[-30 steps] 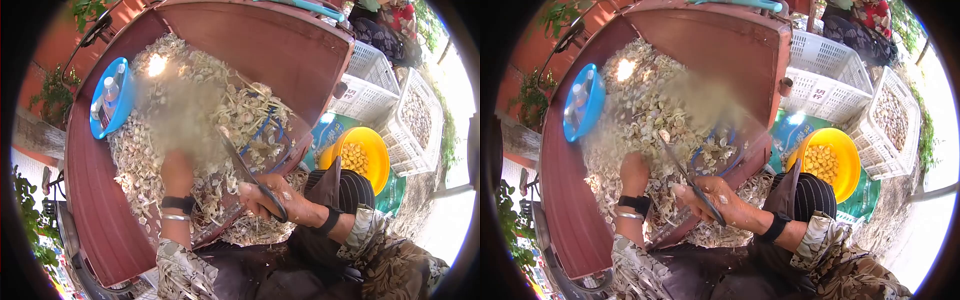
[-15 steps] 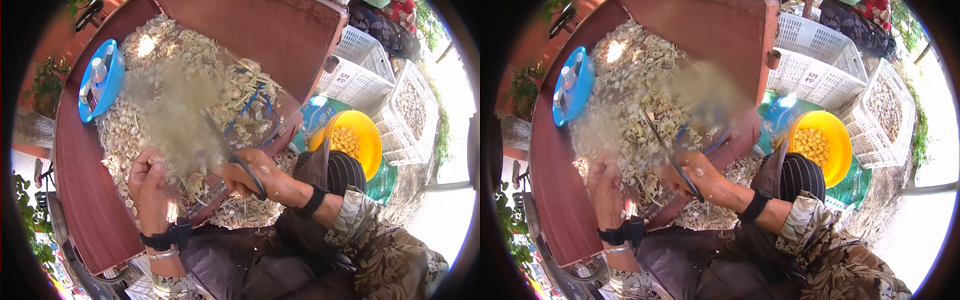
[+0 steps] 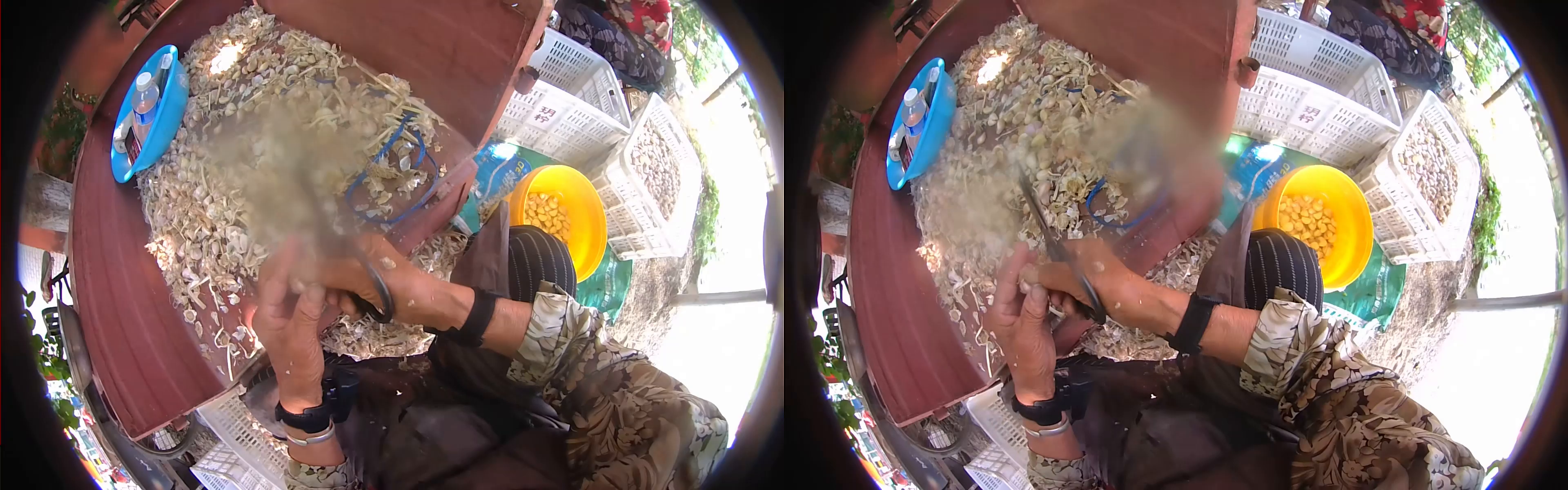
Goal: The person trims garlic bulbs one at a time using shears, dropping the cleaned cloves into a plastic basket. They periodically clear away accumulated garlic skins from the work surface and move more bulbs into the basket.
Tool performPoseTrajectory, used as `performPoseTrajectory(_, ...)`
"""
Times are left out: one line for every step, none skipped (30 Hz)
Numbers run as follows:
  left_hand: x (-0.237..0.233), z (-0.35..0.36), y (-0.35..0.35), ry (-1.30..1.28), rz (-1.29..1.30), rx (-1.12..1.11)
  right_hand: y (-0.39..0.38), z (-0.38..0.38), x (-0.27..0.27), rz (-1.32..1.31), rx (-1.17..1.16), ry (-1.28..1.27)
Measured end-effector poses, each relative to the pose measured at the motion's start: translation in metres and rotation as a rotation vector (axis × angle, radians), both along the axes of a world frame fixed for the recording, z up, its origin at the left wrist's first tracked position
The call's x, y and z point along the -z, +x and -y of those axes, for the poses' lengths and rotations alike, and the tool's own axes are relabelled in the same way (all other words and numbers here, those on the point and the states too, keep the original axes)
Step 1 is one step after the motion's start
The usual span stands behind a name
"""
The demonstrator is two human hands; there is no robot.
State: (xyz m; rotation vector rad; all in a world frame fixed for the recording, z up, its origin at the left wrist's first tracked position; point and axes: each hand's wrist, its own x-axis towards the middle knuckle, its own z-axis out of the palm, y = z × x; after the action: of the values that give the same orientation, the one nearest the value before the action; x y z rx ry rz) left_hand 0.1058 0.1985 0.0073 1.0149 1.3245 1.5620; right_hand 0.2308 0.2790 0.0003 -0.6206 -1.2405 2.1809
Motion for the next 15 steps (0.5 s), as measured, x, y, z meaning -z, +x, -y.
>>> performPoseTrajectory(0.002, 0.000, -0.002, -0.012, 0.056, -0.004, 0.000, -0.001, -0.001, 0.013, 0.006, -0.011)
performPoseTrajectory(0.004, 0.001, -0.004, -0.019, 0.110, -0.005, 0.000, 0.000, 0.000, 0.026, 0.014, -0.015)
performPoseTrajectory(0.005, 0.001, -0.006, -0.026, 0.168, -0.005, 0.001, 0.000, 0.001, 0.041, 0.022, -0.020)
performPoseTrajectory(0.005, 0.000, -0.010, -0.033, 0.216, -0.050, 0.003, -0.001, 0.002, 0.034, -0.022, -0.001)
performPoseTrajectory(0.004, 0.001, -0.015, -0.050, 0.273, -0.094, 0.004, -0.002, 0.002, 0.054, 0.018, 0.011)
performPoseTrajectory(0.002, 0.002, -0.022, -0.069, 0.331, -0.142, 0.005, -0.002, 0.003, 0.076, 0.054, 0.020)
performPoseTrajectory(0.001, 0.005, -0.029, -0.095, 0.391, -0.196, 0.006, -0.001, 0.004, 0.099, 0.086, 0.021)
performPoseTrajectory(0.003, 0.007, -0.037, -0.076, 0.492, -0.224, 0.010, -0.004, 0.004, 0.213, 0.071, 0.103)
performPoseTrajectory(0.001, 0.010, -0.041, -0.047, 0.489, -0.219, 0.013, -0.005, 0.006, 0.284, 0.088, 0.283)
performPoseTrajectory(-0.002, 0.012, -0.043, -0.022, 0.485, -0.220, 0.015, -0.005, 0.009, 0.352, 0.099, 0.459)
performPoseTrajectory(-0.003, 0.015, -0.045, -0.002, 0.481, -0.220, 0.017, -0.003, 0.012, 0.415, 0.110, 0.634)
performPoseTrajectory(-0.003, 0.017, -0.049, -0.004, 0.418, -0.203, 0.018, 0.001, 0.015, 0.474, 0.126, 0.814)
performPoseTrajectory(-0.003, 0.022, -0.050, -0.017, 0.362, -0.219, 0.018, 0.004, 0.017, 0.483, 0.114, 0.878)
performPoseTrajectory(-0.005, 0.023, -0.049, -0.026, 0.306, -0.231, 0.018, 0.005, 0.018, 0.493, 0.105, 0.947)
performPoseTrajectory(-0.006, 0.026, -0.049, -0.037, 0.251, -0.240, 0.019, 0.006, 0.019, 0.504, 0.099, 1.015)
